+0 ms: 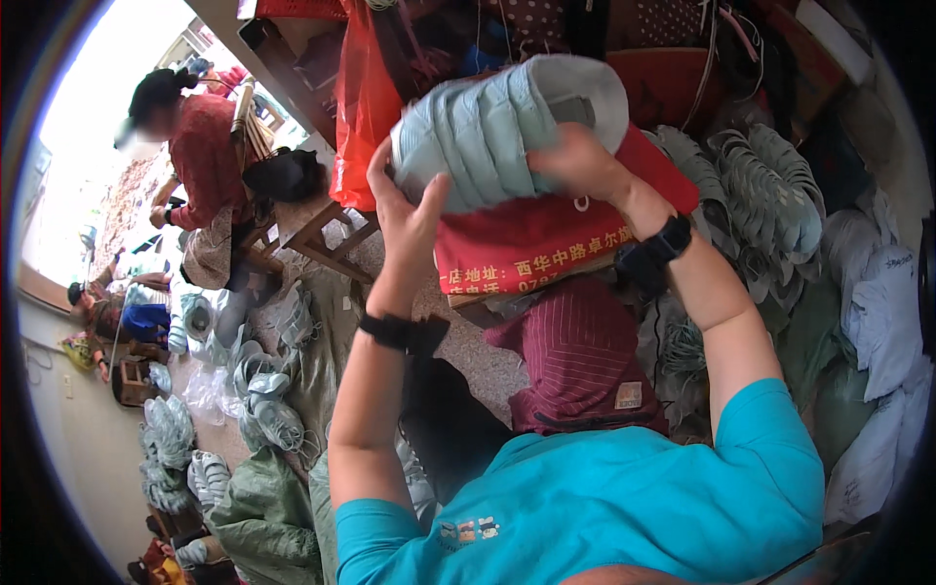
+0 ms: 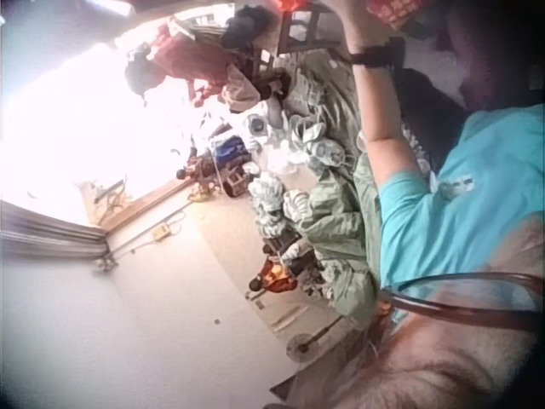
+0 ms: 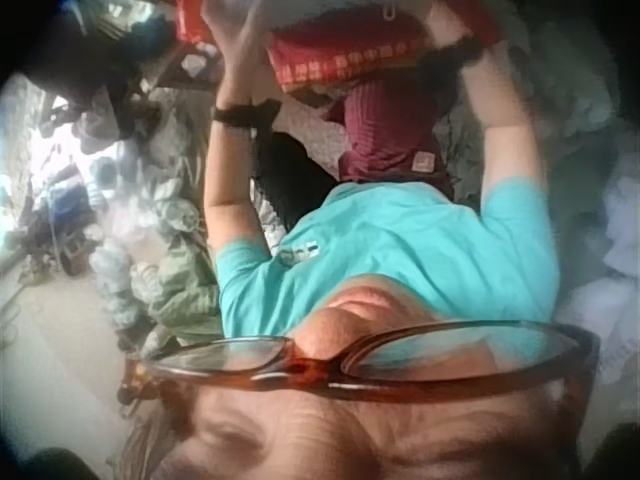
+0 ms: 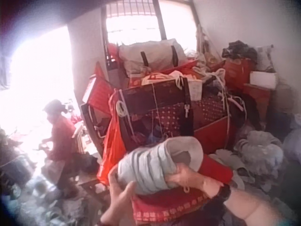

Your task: The person sits on the floor in a cluttered room and threads shoelaces through the eyelets of a light-colored sneaker. They pull the laces tight and adjust the fit, repeating the process on multiple shoes.

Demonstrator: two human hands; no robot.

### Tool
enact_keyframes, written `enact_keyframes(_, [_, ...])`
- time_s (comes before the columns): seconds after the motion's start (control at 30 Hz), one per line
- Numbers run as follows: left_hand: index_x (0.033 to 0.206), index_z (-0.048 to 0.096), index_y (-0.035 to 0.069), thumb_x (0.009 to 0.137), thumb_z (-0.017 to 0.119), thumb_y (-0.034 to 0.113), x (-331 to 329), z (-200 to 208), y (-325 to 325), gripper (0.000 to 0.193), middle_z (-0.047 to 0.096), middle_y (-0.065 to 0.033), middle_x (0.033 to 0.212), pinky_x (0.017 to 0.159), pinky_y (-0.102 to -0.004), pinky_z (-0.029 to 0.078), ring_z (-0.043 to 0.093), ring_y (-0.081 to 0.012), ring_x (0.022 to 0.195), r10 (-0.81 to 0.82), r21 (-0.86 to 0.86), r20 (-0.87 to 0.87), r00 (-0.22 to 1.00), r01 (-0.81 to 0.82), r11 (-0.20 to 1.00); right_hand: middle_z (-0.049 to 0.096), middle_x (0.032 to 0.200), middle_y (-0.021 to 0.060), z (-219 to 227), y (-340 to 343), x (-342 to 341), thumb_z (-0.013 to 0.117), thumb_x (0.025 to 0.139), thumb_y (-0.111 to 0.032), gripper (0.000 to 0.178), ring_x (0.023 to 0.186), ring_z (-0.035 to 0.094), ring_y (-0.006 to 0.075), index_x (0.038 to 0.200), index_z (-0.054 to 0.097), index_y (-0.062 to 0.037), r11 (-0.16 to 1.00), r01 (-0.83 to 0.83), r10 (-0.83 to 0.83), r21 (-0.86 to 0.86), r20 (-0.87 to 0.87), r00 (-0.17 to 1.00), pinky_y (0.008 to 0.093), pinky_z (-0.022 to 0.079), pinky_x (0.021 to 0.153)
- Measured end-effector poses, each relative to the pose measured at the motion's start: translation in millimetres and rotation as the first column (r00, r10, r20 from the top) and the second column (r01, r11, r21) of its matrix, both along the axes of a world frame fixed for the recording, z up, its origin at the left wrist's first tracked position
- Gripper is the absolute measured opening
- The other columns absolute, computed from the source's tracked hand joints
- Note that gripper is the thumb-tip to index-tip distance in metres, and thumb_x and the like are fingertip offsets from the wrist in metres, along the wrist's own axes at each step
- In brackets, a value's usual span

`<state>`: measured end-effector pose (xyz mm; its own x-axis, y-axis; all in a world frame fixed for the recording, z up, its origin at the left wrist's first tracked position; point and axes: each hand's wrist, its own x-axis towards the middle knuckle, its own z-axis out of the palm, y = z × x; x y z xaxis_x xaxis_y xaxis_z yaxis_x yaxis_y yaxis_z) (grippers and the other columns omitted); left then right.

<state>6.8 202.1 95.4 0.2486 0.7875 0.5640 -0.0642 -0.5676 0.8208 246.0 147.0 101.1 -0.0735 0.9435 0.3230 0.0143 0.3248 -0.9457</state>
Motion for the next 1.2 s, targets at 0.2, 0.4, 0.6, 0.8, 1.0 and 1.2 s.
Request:
enact_keyframes(0.2, [0.148,0.023,0.001,0.083,0.071,0.019,-15,-51,75,0.083,0.035,-0.0278,0.142,0.110,-0.0412,0.035,0.040,-0.0408,0.131,0.204,0.039,-0.684,0.701,-0.245,0.969,0.067,0.095,0.0048,-42,74,23,0.072,0.084,-0.036,0.047,0.061,0.060,0.0131,0.114,0.064,-0.0012,0.962,0.207,-0.120,-0.179,0.404,0.907,0.0293,0.043,0.036])
enact_keyframes(0.4, [0.129,0.056,0.006,0.085,0.070,0.018,-68,-74,-5,0.048,0.044,-0.0207,0.136,0.099,-0.0396,0.045,0.049,-0.0350,0.123,0.180,0.123,-0.579,0.795,-0.132,0.984,0.067,0.101,0.0121,-57,63,57,0.070,0.085,-0.026,0.042,0.062,0.066,0.0194,0.117,0.061,0.0011,0.968,0.247,-0.225,-0.030,0.320,0.920,0.0308,0.053,0.047])
enact_keyframes(0.6, [0.121,0.062,0.004,0.092,0.066,0.018,-229,-146,-57,0.032,0.063,-0.0066,0.113,0.084,-0.0271,0.050,0.061,-0.0144,0.095,0.186,-0.408,-0.451,0.873,-0.387,0.827,0.066,0.098,0.0072,-50,-13,85,0.063,0.090,-0.014,0.031,0.078,0.063,0.0113,0.118,0.061,-0.0002,0.901,0.434,-0.428,0.016,0.194,0.883,0.0259,0.051,0.066])
enact_keyframes(0.8, [0.114,0.065,0.002,0.095,0.063,0.024,-337,-214,-151,0.029,0.067,-0.0033,0.093,0.064,-0.0219,0.044,0.059,-0.0070,0.076,0.382,-0.652,-0.413,0.827,-0.561,0.509,0.065,0.094,0.0017,-32,-74,94,0.064,0.093,-0.028,0.032,0.075,0.057,0.0061,0.114,0.064,-0.0035,0.857,0.474,-0.369,-0.201,0.404,0.837,0.0219,0.047,0.062])
enact_keyframes(1.0, [0.111,0.067,-0.001,0.094,0.061,0.022,-366,-317,-258,0.029,0.069,-0.0072,0.088,0.071,-0.0275,0.051,0.065,-0.0129,0.076,0.453,-0.592,-0.492,0.744,-0.667,0.453,0.061,0.083,-0.0043,-37,-113,103,0.059,0.097,-0.023,0.029,0.064,0.050,0.0018,0.118,0.064,-0.0038,0.893,0.296,-0.152,-0.338,0.394,0.906,0.0169,0.040,0.057])
enact_keyframes(1.2, [0.105,0.069,0.003,0.087,0.064,0.020,-314,-354,-355,0.026,0.070,-0.0161,0.098,0.083,-0.0399,0.051,0.066,-0.0305,0.093,0.130,-0.513,-0.744,0.656,-0.684,0.518,0.064,0.091,-0.0002,-54,-137,106,0.056,0.099,-0.019,0.033,0.060,0.048,0.0013,0.127,0.058,-0.0026,0.825,0.319,-0.128,-0.467,0.395,0.910,0.0188,0.042,0.055])
